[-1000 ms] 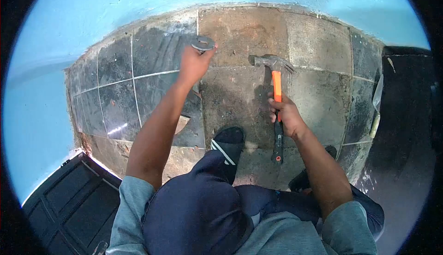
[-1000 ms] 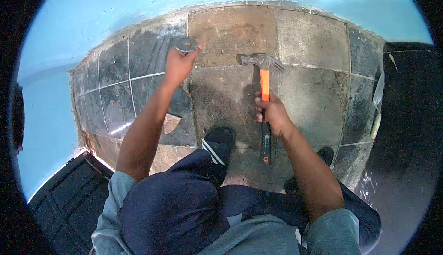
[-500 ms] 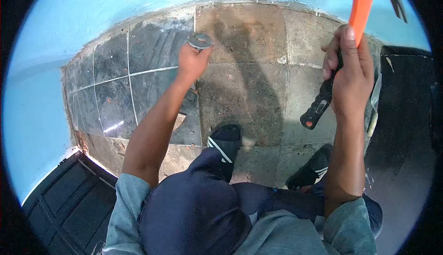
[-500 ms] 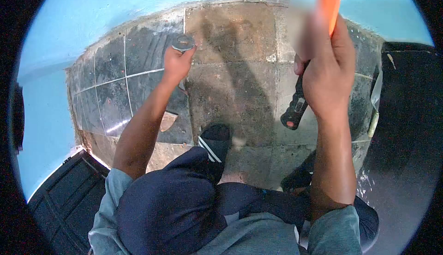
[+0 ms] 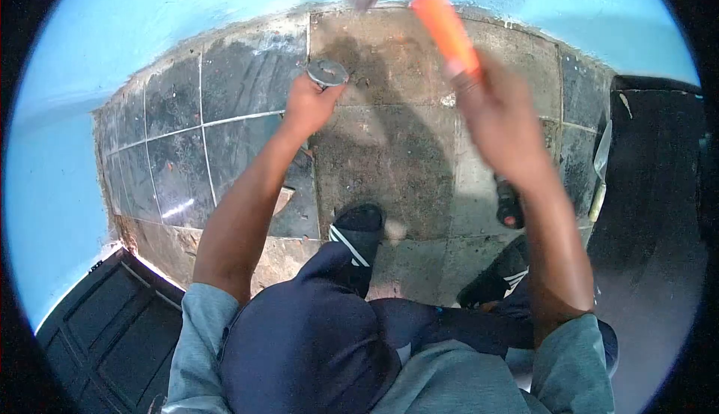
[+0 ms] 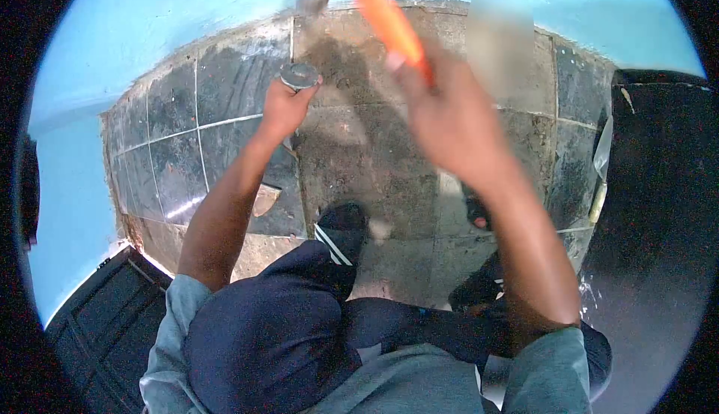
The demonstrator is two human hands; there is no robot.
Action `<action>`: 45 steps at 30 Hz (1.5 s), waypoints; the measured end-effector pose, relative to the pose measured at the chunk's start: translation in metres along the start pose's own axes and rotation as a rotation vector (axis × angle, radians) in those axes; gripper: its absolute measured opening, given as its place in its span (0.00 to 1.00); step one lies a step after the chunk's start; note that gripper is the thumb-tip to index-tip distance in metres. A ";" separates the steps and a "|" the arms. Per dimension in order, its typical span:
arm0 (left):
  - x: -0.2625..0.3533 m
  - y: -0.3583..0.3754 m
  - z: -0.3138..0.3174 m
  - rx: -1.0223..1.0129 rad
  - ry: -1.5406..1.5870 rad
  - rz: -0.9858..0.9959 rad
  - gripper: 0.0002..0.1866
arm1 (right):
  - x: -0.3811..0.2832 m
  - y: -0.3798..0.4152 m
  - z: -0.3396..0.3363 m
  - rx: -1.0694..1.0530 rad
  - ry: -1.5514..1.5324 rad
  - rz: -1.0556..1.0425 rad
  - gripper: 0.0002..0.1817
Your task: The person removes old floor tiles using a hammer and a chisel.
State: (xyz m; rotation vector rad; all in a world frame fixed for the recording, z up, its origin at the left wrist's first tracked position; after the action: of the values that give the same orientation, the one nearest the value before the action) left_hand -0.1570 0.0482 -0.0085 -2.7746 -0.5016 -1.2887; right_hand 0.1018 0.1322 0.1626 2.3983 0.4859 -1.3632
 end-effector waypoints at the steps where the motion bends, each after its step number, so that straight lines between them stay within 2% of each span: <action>1: 0.001 0.000 -0.001 0.006 -0.019 0.026 0.12 | -0.013 -0.006 -0.017 0.069 -0.047 -0.012 0.20; 3: -0.004 -0.003 0.003 -0.001 -0.028 0.023 0.11 | -0.044 -0.010 -0.042 0.259 -0.222 0.016 0.19; 4: -0.007 -0.003 0.003 -0.002 -0.035 0.017 0.11 | -0.047 -0.013 -0.048 0.399 -0.320 -0.065 0.20; 6: -0.009 -0.002 0.004 -0.014 -0.065 0.029 0.11 | -0.043 -0.016 -0.045 0.526 -0.483 -0.232 0.21; 7: -0.009 -0.002 0.004 -0.021 -0.080 0.038 0.11 | -0.033 -0.013 -0.034 0.522 -0.450 -0.166 0.22; 8: -0.009 -0.001 0.004 -0.014 -0.079 0.052 0.11 | -0.018 -0.005 -0.010 0.463 -0.288 -0.096 0.23; 9: -0.008 0.000 0.003 -0.009 -0.080 0.067 0.10 | -0.002 0.004 0.013 0.399 -0.122 -0.038 0.23; 10: -0.006 0.001 0.003 -0.006 -0.080 0.085 0.10 | 0.014 0.013 0.040 0.277 0.170 0.027 0.22; 11: -0.004 0.000 0.002 0.011 -0.051 0.056 0.10 | 0.026 0.016 0.062 -0.170 0.312 0.184 0.21; 13: -0.002 -0.003 -0.002 0.045 0.011 -0.001 0.10 | 0.053 0.016 0.072 -0.249 0.147 0.329 0.22; 16: -0.008 -0.005 -0.005 0.013 -0.014 0.006 0.11 | 0.085 0.031 0.067 -0.212 0.072 0.291 0.23; 19: -0.002 0.004 0.000 0.094 -0.065 0.115 0.11 | 0.106 0.042 0.062 -0.209 0.042 0.394 0.24; 22: 0.016 0.012 0.006 0.130 0.082 0.101 0.11 | 0.118 0.045 0.062 -0.163 0.015 0.412 0.25; 25: 0.004 0.009 0.011 0.136 0.034 0.020 0.09 | 0.126 0.045 0.060 -0.154 -0.028 0.499 0.25; 28: -0.005 0.008 0.000 0.231 0.116 -0.013 0.09 | 0.128 0.042 0.057 -0.119 -0.106 0.475 0.26; 34: 0.000 0.005 -0.002 0.197 -0.034 -0.044 0.10 | 0.079 0.021 0.030 -0.042 -0.168 0.401 0.27; 37: 0.003 -0.001 0.009 0.082 -0.042 -0.051 0.10 | 0.039 0.003 0.005 0.055 -0.272 0.338 0.26; 41: 0.004 0.004 0.017 0.080 -0.030 0.031 0.10 | 0.009 -0.005 -0.004 0.192 -0.406 0.220 0.24; 44: 0.013 0.012 0.016 0.076 0.025 0.073 0.10 | 0.010 0.004 0.024 0.145 -0.093 0.171 0.23; 45: 0.013 0.013 0.016 0.075 0.034 0.079 0.09 | 0.018 0.009 0.035 0.003 0.003 0.182 0.22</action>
State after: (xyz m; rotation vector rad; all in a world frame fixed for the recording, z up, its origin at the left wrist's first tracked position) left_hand -0.1337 0.0416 -0.0081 -2.6778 -0.4242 -1.2704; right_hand 0.0877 0.1110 0.1314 2.3810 0.2592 -1.2825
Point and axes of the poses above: each hand's wrist, its own y-axis away from the middle knuckle, its own z-axis out of the palm, x = y × z, the point moved 3 cm from there along -y, towards the middle knuckle, and after that the axes turned 7 degrees about -y, right-handed, at the moved point
